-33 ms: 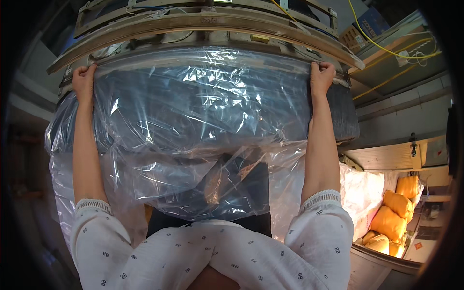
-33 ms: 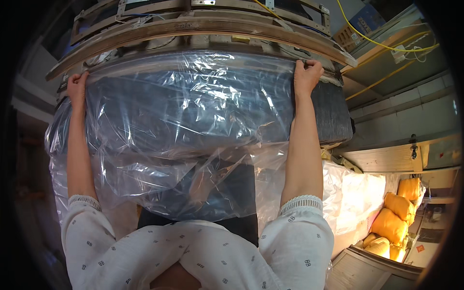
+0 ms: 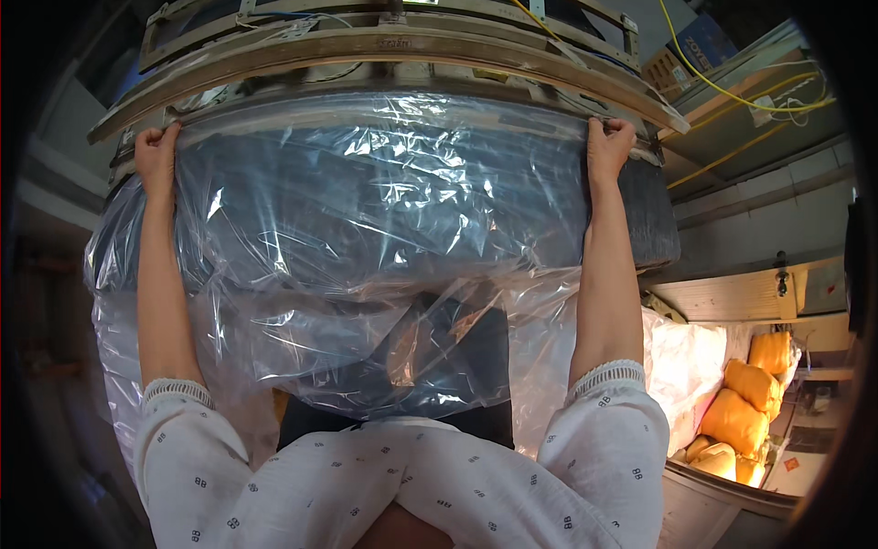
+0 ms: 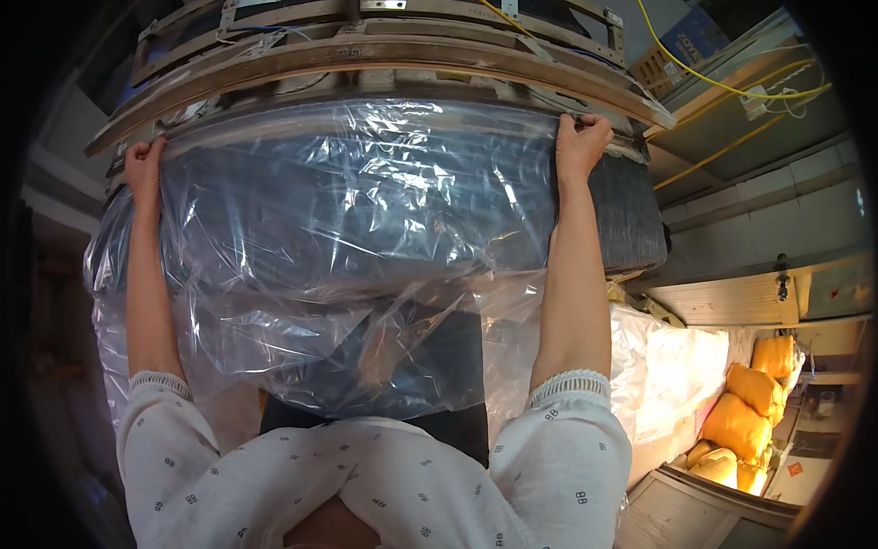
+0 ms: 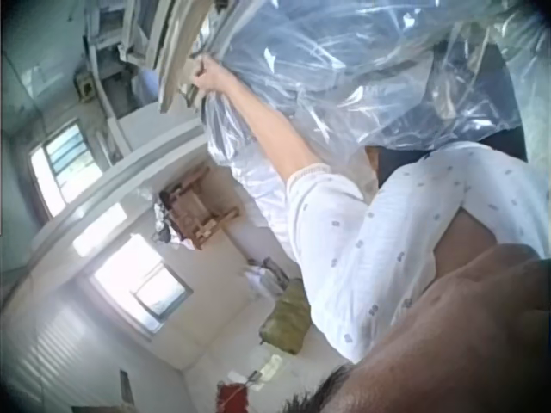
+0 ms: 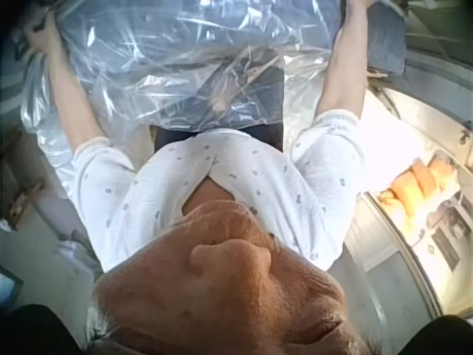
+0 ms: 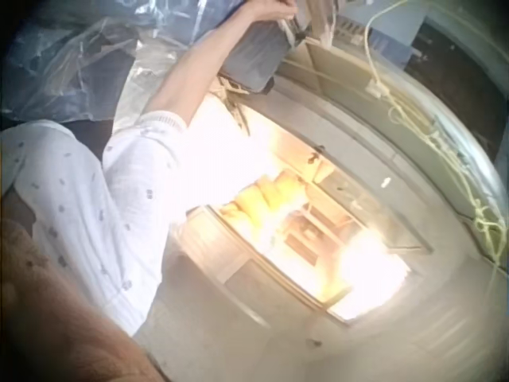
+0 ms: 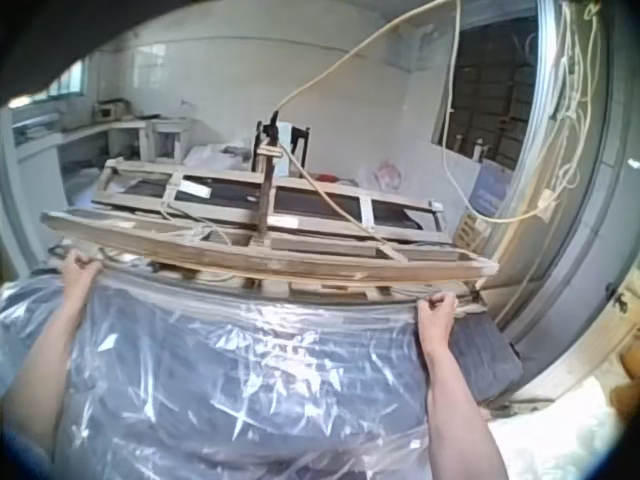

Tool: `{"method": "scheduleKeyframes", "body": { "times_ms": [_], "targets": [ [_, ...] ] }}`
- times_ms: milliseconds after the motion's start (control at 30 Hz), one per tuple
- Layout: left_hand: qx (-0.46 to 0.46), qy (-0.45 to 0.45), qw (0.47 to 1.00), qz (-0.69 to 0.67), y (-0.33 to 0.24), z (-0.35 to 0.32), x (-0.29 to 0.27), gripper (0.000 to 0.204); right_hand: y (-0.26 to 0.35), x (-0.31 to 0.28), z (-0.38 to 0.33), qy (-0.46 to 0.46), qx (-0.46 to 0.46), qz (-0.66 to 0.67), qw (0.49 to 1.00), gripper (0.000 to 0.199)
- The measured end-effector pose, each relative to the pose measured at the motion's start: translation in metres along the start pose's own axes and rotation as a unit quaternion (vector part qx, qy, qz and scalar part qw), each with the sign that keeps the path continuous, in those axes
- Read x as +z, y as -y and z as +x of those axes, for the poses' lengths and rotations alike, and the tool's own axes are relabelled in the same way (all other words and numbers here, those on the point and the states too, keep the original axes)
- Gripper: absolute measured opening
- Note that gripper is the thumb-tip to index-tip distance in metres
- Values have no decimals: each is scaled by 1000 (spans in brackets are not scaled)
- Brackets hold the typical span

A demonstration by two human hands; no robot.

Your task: Wrapping a large grey component in a clear plastic protective sheet.

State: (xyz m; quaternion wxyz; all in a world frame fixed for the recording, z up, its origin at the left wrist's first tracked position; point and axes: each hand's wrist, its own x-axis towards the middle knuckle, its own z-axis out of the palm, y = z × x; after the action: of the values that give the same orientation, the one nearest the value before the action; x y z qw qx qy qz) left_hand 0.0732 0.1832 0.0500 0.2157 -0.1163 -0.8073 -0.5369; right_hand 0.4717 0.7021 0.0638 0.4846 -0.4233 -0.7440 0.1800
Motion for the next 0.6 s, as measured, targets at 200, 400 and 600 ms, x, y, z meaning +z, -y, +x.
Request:
{"method": "scheduleKeyframes", "body": {
  "times_ms": [200, 400, 600],
  "targets": [
    [-81, 44, 996, 1, -5, -3, -15, 28, -4, 3, 5, -15, 18, -33, 999, 33],
    [-113, 58, 991, -54, -23, -13, -19, 34, -8, -3, 11, -27, 51, -2, 998, 34],
    [49, 76, 995, 47, -7, -9, -44, 37, 14, -18, -12, 40, 94, -175, 979, 45]
  ]
}}
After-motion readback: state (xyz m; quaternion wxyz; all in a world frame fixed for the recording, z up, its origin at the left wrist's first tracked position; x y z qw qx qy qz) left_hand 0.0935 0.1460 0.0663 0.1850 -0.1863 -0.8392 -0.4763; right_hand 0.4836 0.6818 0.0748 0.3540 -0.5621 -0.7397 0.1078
